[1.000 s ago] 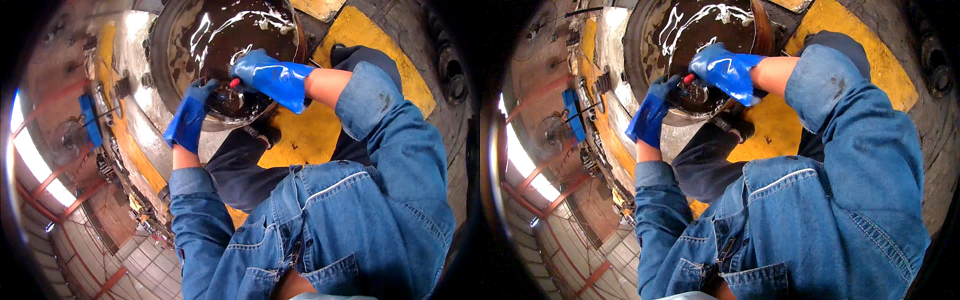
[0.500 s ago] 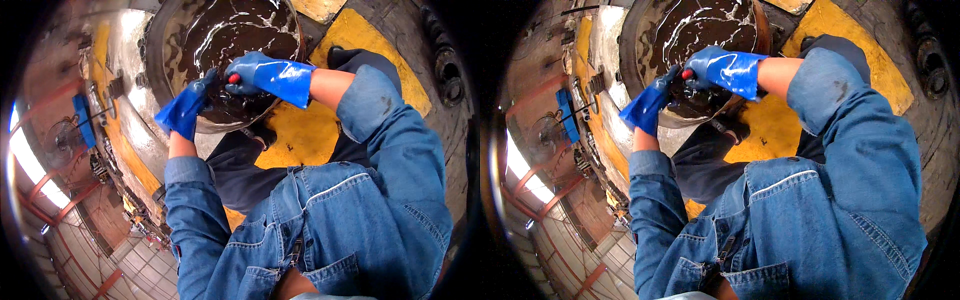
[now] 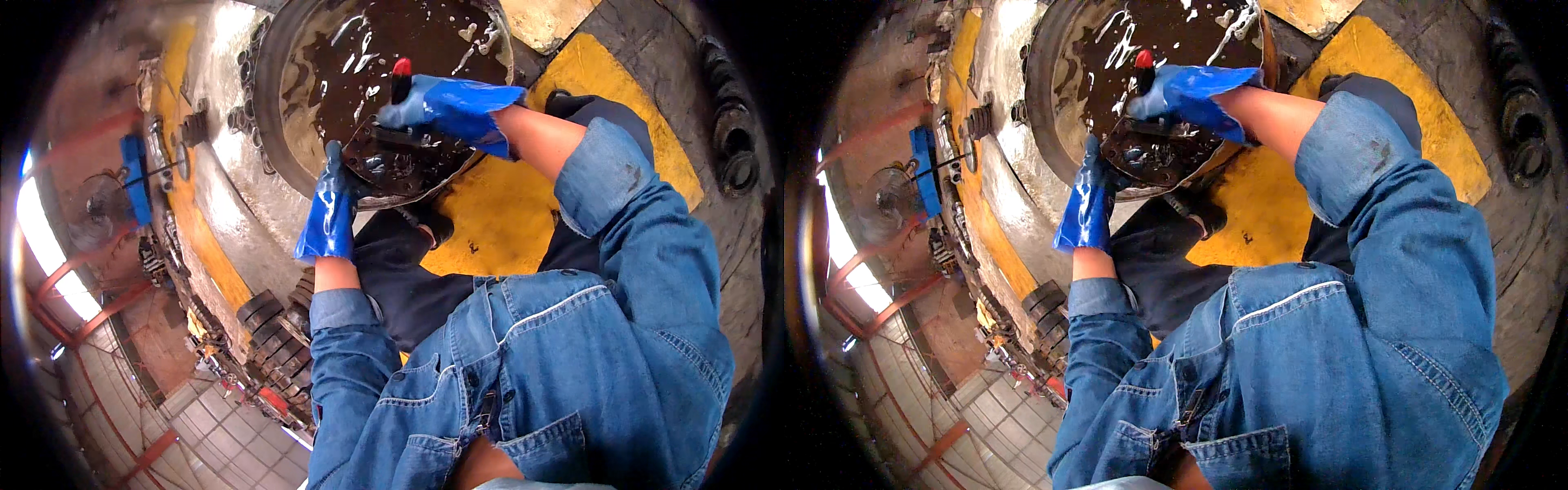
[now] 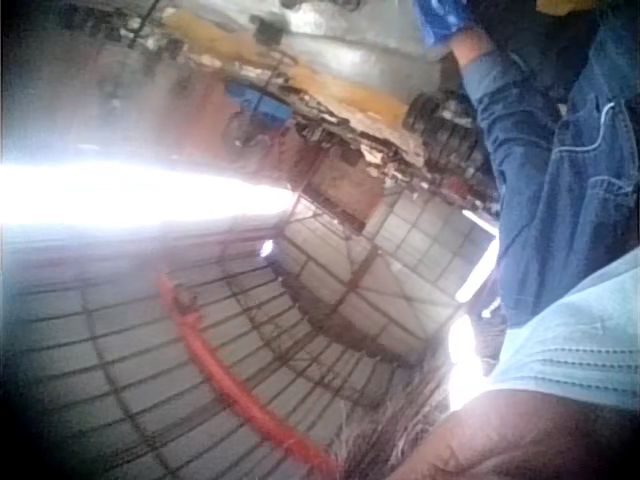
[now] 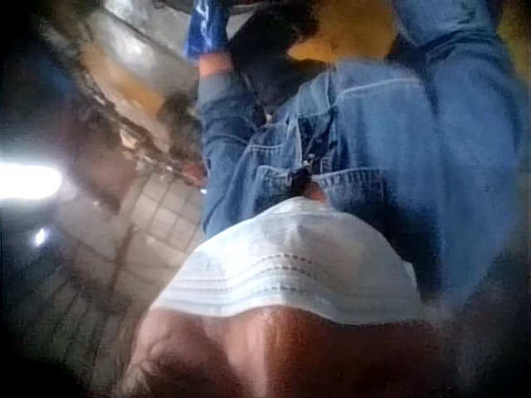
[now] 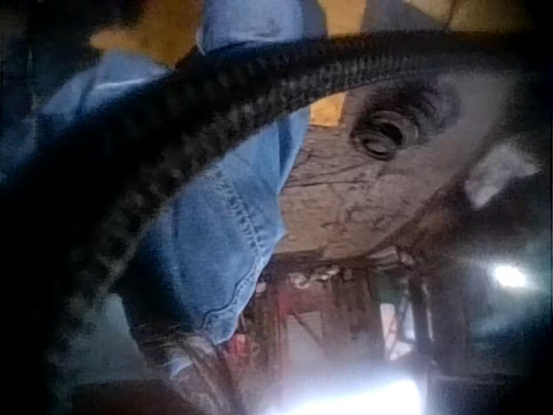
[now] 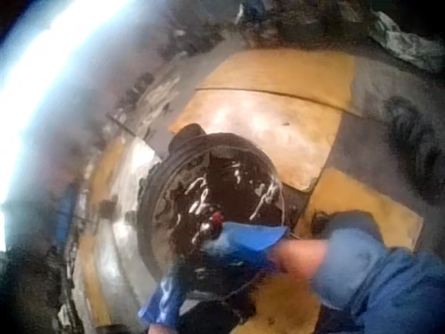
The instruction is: The person sits on the floor and uses a red-handled wire brush to scrub small, dark metal rings inside a large metal basin filled with a dark liquid. They repeatedly scrub the rings and place them on a nearby metal sheet.
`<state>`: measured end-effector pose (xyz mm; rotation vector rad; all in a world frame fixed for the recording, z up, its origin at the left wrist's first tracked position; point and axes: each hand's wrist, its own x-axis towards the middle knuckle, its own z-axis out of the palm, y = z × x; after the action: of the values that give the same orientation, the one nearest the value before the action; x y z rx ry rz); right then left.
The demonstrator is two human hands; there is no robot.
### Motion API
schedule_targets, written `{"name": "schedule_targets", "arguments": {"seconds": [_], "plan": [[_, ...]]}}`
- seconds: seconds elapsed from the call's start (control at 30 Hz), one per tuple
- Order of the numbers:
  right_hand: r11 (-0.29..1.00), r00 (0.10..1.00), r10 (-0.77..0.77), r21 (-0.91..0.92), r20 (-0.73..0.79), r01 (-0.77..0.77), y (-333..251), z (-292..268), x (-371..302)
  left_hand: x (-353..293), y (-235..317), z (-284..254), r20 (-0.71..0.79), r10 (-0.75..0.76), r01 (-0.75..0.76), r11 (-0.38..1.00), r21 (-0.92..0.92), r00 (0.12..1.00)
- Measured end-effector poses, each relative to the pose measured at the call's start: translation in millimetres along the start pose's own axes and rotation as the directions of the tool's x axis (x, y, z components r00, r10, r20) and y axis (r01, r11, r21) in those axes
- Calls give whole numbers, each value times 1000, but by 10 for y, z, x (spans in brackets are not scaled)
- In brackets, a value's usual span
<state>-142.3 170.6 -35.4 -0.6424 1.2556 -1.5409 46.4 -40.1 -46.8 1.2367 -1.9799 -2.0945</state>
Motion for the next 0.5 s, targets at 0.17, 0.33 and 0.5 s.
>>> {"name": "schedule_targets", "arguments": {"seconds": [0.17, 0.33, 0.5], "plan": [[1000, 998, -30, 8, 63, 29, 40, 152, 204, -20, 37, 5, -31, 17, -18, 999, -46, 999], [990, 997, -10, -144, -78, -1, 141, 165, 372, -54, 99, 34, -25, 13, -14, 997, -70, 1000], [843, 867, 209, -366, -452, -394, 294, 6, 534, -68, 51, 34, -24, 25, -27, 996, -86, 999]]}}
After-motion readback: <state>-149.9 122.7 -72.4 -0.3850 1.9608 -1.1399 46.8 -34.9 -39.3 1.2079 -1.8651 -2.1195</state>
